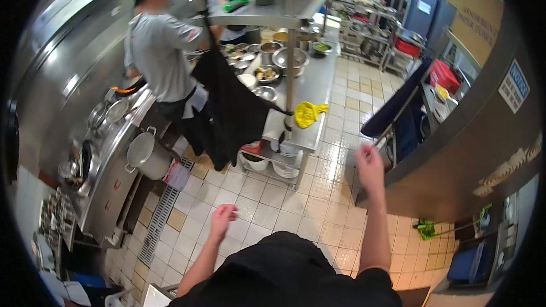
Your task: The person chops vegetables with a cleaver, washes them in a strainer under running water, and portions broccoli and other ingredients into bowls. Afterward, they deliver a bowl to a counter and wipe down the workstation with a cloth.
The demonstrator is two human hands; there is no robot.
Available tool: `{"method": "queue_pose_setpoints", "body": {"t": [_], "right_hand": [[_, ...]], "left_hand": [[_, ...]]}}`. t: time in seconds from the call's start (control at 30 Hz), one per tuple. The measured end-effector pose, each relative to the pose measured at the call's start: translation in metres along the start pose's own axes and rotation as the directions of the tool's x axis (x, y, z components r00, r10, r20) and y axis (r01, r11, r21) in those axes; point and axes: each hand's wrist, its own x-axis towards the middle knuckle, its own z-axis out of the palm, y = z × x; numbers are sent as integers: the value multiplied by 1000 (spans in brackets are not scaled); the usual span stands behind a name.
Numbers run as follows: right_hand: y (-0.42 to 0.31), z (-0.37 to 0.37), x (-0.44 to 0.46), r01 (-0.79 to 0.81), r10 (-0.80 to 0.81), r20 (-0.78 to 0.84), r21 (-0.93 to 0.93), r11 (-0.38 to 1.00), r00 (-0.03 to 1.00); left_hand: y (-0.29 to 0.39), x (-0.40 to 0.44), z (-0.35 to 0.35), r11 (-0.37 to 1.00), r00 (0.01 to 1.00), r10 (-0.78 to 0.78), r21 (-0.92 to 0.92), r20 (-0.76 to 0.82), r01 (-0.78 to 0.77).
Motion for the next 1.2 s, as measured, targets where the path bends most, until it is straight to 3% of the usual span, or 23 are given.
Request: {"method": "queue_pose_setpoints", "body": {"t": [0.03, 0.07, 0.1, 0.17, 0.2, 0.3, 0.33, 0.4, 0.47, 0.5, 0.53, 0.6, 0.63, 0.67, 0.7, 0.83, 0.9, 0.97, 1.03, 1.1, 1.2], "right_hand": [[47, -13, -16, -143, 143, -12, -19, 989, 990], [52, -20, -36, -191, 192, 0, -123, 974, 981], [61, -24, -49, -188, 190, 8, -115, 975, 982], [70, -32, -60, -347, 350, 56, -55, 936, 935], [66, -36, -60, -337, 340, 96, -46, 940, 935], [41, -42, -40, -381, 389, 160, -79, 921, 907], [41, -41, -31, -375, 384, 193, -85, 923, 903], [45, -36, -11, -351, 363, 269, -92, 932, 892], [45, -29, 13, -300, 309, 337, -80, 951, 889], [45, -28, 28, -277, 284, 370, -74, 958, 885], [44, -28, 44, -303, 303, 421, -68, 951, 855], [53, -29, 78, -261, 300, 456, -148, 954, 838], [56, -30, 94, -247, 310, 467, -193, 950, 828], [61, -33, 113, -289, 370, 473, -236, 928, 800], [69, -37, 127, -265, 379, 471, -291, 919, 796], [56, -73, 201, -413, 494, 348, -285, 865, 797], [55, -95, 228, -477, 525, 224, -236, 847, 821], [79, -110, 244, -519, 531, 73, -141, 843, 844], [87, -118, 264, -604, 608, -23, -147, 784, 794], [105, -121, 283, -659, 661, -2, -69, 749, 751], [150, -116, 316, -681, 683, 96, -52, 730, 724]], "left_hand": [[-6, 11, 44, 992, 991, -116, -33, 59, 118], [-21, 21, 80, 988, 979, -156, 2, 128, 157], [-34, 32, 113, 982, 961, -191, 38, 200, 187], [-41, 52, 169, 971, 927, -201, 189, 315, 147], [-45, 61, 191, 958, 903, -217, 258, 369, 125], [-35, 111, 252, 760, 861, -70, 586, 504, -281], [-25, 129, 276, 762, 864, -65, 584, 500, -280], [-51, 203, 315, 641, 793, 291, 507, 535, -576], [-37, 272, 366, 887, 937, 213, 346, 278, -305], [-24, 317, 388, 998, 984, -58, 17, 169, 56], [-11, 365, 405, 861, 924, -346, -337, 161, 381], [-6, 467, 427, 825, 978, -203, -545, -44, 146], [-10, 523, 421, 907, 923, -226, -413, -313, 82], [-16, 577, 415, 974, 720, -220, -190, -659, 124], [-7, 608, 412, 971, 589, -227, -130, -775, 203], [71, 607, 375, 828, 355, -561, -505, -748, 245], [98, 594, 367, 760, 209, -649, -635, -732, 136], [102, 613, 363, 809, 41, -576, -577, -816, -111], [101, 606, 357, 874, 151, -479, -486, -864, -8], [73, 617, 328, 846, 279, -513, -533, -812, 1], [44, 618, 314, 880, 354, -416, -469, -838, -76]]}}
